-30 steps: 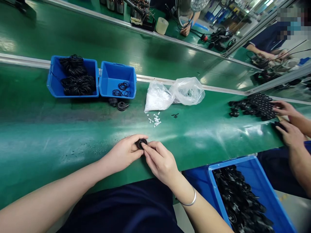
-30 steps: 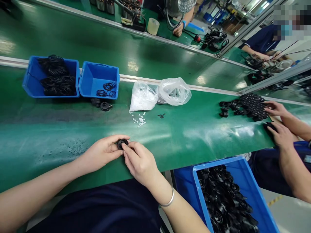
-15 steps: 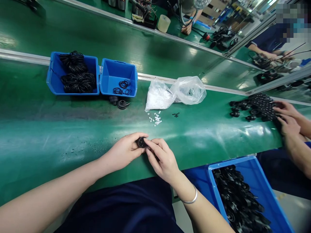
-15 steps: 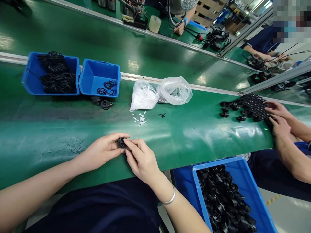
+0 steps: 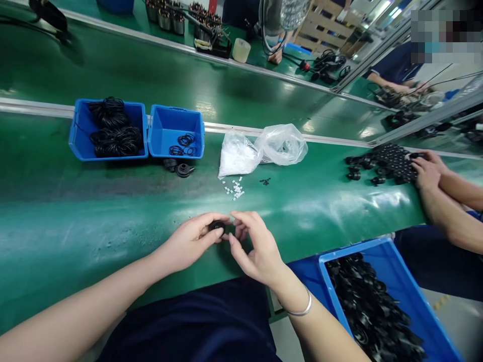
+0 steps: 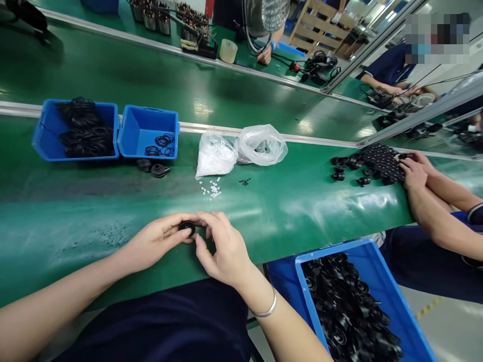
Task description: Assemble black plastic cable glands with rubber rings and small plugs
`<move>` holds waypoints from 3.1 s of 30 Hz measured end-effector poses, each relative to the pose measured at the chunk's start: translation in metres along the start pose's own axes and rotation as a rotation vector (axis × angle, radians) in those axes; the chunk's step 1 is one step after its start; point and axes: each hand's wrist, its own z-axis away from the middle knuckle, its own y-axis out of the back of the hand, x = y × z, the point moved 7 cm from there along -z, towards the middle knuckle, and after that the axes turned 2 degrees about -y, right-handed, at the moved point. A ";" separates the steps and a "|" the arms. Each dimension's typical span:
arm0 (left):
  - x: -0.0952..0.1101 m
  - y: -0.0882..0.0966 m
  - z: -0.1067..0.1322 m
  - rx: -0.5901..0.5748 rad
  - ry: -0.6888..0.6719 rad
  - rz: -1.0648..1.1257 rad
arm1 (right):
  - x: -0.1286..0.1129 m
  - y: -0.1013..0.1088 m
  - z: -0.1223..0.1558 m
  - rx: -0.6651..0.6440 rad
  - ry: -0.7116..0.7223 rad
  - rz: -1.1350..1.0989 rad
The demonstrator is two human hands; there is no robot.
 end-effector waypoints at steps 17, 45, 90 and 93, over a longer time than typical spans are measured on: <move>0.045 0.021 0.005 0.155 -0.271 -0.696 | 0.031 0.031 -0.005 0.151 0.032 0.280; 0.046 0.069 -0.012 0.481 -0.229 -1.317 | 0.104 0.045 -0.059 0.213 -0.130 0.130; 0.019 0.036 0.002 0.242 -0.051 -0.444 | 0.091 0.029 -0.043 0.206 -0.092 0.375; 0.025 0.036 0.004 0.258 -0.095 -0.637 | 0.092 0.029 -0.044 0.212 -0.100 0.340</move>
